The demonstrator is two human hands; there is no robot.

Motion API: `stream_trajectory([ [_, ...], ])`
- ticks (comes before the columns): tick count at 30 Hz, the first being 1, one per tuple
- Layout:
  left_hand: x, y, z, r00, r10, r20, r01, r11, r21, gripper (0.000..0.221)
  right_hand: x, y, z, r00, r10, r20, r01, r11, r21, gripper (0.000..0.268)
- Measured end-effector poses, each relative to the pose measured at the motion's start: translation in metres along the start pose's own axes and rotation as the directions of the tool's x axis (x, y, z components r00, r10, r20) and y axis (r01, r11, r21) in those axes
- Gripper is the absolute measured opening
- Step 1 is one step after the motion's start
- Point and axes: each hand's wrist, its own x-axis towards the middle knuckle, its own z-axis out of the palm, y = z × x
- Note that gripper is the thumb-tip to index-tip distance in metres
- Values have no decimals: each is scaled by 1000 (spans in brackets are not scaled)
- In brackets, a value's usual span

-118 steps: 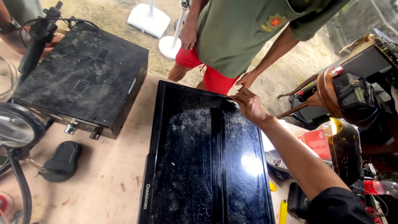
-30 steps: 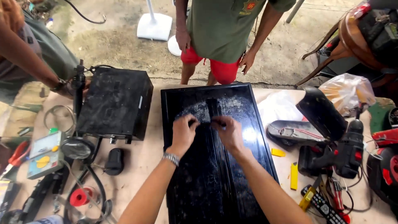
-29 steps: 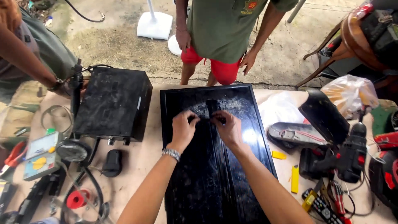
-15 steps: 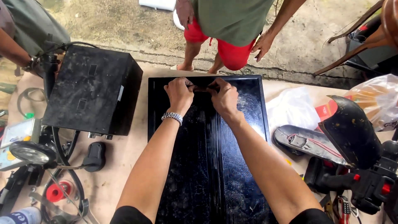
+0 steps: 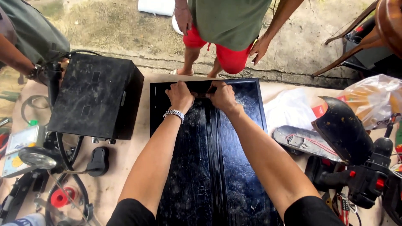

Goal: Scraping a protective film or residue off a flat TV screen panel using a small blade

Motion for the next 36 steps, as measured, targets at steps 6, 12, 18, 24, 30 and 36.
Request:
stream_trajectory([
  [6,-31,14,-21,999,-12,36,11,1000,24,3,-27,-3,-1,998,54,35,-54,999,5,11],
  [12,-35,13,-24,998,3,61,-5,999,37,6,-39,-4,-2,997,72,-4,-72,997,-1,10],
  [18,-55,11,-25,995,3,96,-3,1000,-7,2,-47,4,14,993,115,26,-114,993,-31,10],
  [24,-57,4,-11,993,1,119,-5,999,35,12,-60,7,21,982,186,4,-186,981,-60,11],
  [30,-82,3,-12,982,-15,188,6,999,47,17,-80,25,32,981,193,-3,-192,975,-111,11],
  [36,-145,2,-27,968,-58,244,38,995,88,33,-131,38,47,989,148,-6,-148,988,-33,20],
])
